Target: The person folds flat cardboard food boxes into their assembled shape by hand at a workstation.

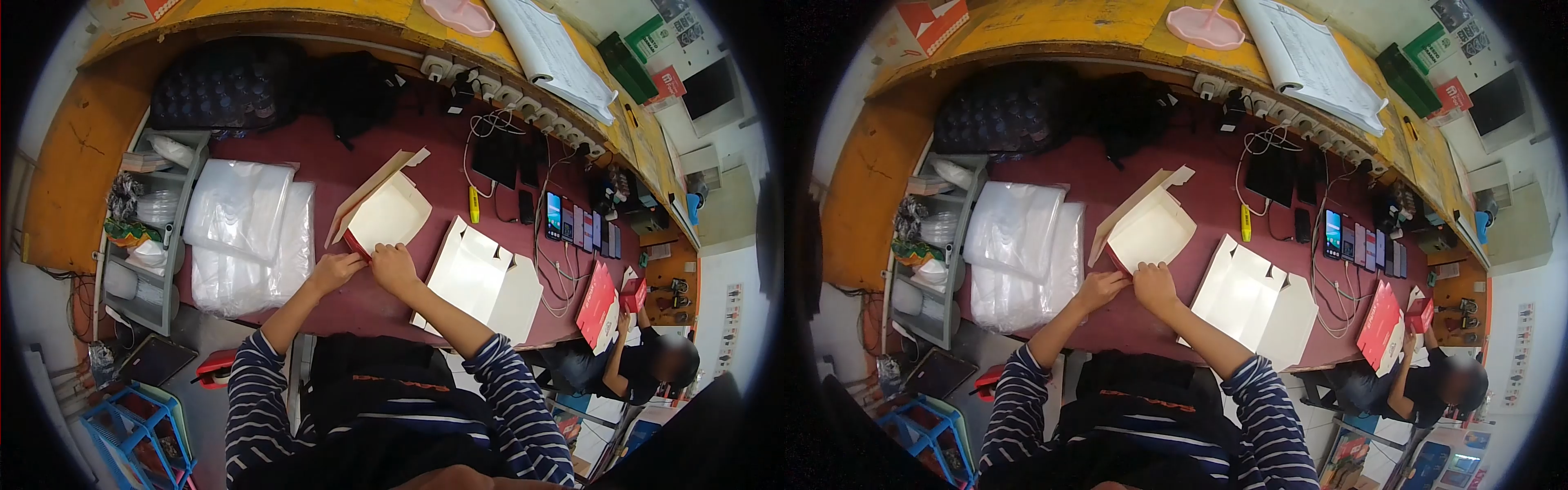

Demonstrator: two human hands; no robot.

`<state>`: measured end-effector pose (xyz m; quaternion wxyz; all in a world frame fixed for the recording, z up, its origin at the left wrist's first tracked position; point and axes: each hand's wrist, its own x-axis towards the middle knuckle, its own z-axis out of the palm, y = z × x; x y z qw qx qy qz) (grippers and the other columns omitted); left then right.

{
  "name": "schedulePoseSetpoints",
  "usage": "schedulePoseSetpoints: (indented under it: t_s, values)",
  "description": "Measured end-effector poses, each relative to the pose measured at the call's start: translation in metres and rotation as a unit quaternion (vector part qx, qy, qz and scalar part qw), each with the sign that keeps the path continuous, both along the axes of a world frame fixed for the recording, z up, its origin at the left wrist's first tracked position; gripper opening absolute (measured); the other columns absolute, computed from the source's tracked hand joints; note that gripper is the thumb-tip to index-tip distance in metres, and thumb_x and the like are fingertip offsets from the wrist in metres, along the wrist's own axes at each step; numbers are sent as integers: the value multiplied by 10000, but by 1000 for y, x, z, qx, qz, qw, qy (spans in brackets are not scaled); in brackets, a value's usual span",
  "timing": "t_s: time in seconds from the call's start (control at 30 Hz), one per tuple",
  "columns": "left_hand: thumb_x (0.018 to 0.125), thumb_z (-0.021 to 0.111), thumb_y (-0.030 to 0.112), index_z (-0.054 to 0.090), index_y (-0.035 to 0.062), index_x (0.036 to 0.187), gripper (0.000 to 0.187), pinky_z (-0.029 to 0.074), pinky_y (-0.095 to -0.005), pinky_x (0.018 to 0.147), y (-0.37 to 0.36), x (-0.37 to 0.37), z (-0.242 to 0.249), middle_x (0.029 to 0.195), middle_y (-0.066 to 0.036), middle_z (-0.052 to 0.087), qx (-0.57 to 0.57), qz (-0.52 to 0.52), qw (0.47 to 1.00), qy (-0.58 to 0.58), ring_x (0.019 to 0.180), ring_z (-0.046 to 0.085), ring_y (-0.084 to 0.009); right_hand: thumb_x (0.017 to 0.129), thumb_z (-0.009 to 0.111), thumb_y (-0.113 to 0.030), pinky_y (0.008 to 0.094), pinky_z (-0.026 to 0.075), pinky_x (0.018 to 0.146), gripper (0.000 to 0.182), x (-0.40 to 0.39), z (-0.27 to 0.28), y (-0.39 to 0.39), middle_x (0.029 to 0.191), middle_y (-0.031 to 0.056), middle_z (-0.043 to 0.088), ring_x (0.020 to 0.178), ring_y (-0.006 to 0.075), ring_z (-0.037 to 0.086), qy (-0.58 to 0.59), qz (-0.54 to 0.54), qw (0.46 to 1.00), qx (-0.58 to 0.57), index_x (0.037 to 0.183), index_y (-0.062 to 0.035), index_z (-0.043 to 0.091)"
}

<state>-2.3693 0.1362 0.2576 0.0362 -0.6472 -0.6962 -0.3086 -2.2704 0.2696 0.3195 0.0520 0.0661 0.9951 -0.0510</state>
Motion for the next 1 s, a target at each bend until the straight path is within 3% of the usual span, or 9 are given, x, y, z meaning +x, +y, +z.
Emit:
schedulePoseSetpoints:
  t_s: [0.17, 0.27, 0.33, 0.43, 0.57, 0.7, 0.83, 0.93, 1.0]
  values:
    - [659, 592, 74, 595, 96, 790, 133, 477, -287, 517, 1, 0, 3, 767, -7, 540, 13, -14, 1000, -15, 623, 573, -163, 785, 485, -174, 367, 428, 699, 186, -4, -5, -7, 814, 87, 566, 757, 226, 582, -63, -9, 997, 36, 793, -38, 611]
    - [661, 591, 76, 590, 93, 787, 127, 479, -290, 517, 2, 3, 7, 793, -12, 545, 20, 3, 1000, -14, 627, 576, -173, 799, 446, -185, 425, 445, 687, 225, -8, -2, -3, 829, 136, 581, 772, 271, 595, -120, -29, 992, -39, 813, -13, 591]
    - [662, 592, 79, 587, 92, 787, 126, 479, -292, 511, -2, 7, 3, 811, -16, 550, 28, 16, 999, -21, 630, 578, -178, 801, 447, -199, 472, 443, 697, 240, -22, 2, 2, 824, 202, 591, 772, 320, 595, -67, -83, 973, -203, 825, 0, 579]
    - [686, 561, 103, 588, 106, 883, 199, 498, -302, 516, -1, 6, -3, 968, -31, 561, 11, 5, 1000, 4, 658, 581, -193, 798, 444, -169, 438, 476, 634, 218, -32, -6, -4, 780, 210, 599, 705, 339, 597, -39, -97, 981, -161, 868, -5, 569]
    - [719, 514, 90, 588, 108, 950, 243, 503, -329, 499, -2, -4, -12, 1025, -57, 562, -76, 160, 984, 32, 663, 591, -225, 797, 448, -152, 417, 488, 531, 214, -33, -5, -7, 698, 209, 600, 608, 344, 599, -5, -120, 986, -118, 785, 3, 594]
    - [739, 497, 83, 569, 94, 1021, 292, 508, -346, 508, 6, -1, -41, 1037, -115, 551, -23, 169, 985, 17, 673, 595, -253, 800, 455, -152, 414, 492, 537, 228, -37, -20, -13, 708, 208, 603, 632, 339, 606, -16, -120, 990, -70, 740, 9, 605]
    - [753, 513, 99, 538, 60, 1071, 321, 510, -350, 528, 3, 11, -41, 1040, -142, 544, -63, 196, 979, -12, 710, 596, -262, 800, 467, -188, 447, 476, 647, 246, -36, -31, -2, 740, 202, 611, 717, 350, 605, -65, -150, 972, -170, 742, -5, 621]
    - [760, 569, 139, 445, 40, 1161, 431, 488, -375, 722, -5, 20, -19, 1166, -160, 461, -85, 205, 970, -103, 931, 543, -324, 809, 482, -258, 481, 424, 752, 295, -27, -4, 30, 810, 222, 603, 805, 366, 583, -23, -201, 950, -239, 744, 1, 606]
    - [743, 614, 221, 379, 35, 1222, 565, 389, -406, 899, -10, 27, -6, 1286, -178, 349, 2, 212, 969, -129, 1139, 387, -364, 838, 452, -341, 477, 422, 736, 372, -19, 26, 55, 982, 224, 563, 858, 368, 565, 158, -305, 937, -62, 800, 0, 597]
